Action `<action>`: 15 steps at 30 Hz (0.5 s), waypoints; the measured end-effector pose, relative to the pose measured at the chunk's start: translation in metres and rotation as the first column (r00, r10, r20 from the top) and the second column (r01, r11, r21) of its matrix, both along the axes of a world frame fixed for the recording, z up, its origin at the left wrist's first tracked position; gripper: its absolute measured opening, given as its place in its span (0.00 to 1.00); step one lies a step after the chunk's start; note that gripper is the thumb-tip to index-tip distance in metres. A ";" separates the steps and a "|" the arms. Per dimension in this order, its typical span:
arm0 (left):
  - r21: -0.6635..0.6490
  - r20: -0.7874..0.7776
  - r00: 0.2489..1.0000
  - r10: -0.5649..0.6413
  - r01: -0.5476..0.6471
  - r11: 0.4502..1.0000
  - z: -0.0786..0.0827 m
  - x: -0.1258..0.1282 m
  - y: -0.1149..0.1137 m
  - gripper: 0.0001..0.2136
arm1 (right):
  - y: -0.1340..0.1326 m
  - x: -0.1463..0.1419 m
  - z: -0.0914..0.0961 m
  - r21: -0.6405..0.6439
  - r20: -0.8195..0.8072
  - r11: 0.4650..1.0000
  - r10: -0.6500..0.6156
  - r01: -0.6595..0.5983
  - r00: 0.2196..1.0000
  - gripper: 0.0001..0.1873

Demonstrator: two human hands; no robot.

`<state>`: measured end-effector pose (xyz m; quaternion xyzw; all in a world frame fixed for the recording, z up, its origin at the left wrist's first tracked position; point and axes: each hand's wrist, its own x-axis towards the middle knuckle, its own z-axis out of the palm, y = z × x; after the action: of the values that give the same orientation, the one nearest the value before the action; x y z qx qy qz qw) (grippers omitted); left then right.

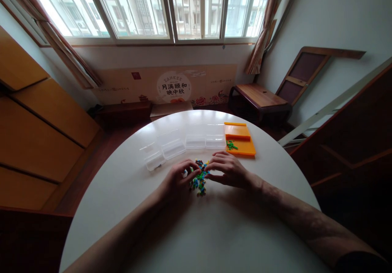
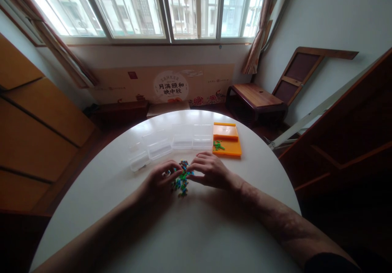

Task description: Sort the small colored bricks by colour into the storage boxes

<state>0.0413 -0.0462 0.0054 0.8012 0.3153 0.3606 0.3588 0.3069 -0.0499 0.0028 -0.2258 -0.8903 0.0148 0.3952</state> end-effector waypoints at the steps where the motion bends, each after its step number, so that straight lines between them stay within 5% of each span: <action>1: -0.007 0.009 1.000 -0.008 0.008 1.000 -0.001 0.001 0.000 0.12 | 0.000 0.000 0.001 0.018 -0.001 1.000 0.000 0.000 1.000 0.06; 15: -0.105 0.057 0.996 -0.065 0.071 0.992 0.002 0.009 -0.007 0.11 | -0.004 -0.001 -0.001 0.140 0.014 0.990 -0.010 0.008 1.000 0.01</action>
<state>0.0503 -0.0529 0.0072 0.7811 0.2968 0.3521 0.4216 0.3056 -0.0539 0.0016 -0.2019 -0.8908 -0.0512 0.4038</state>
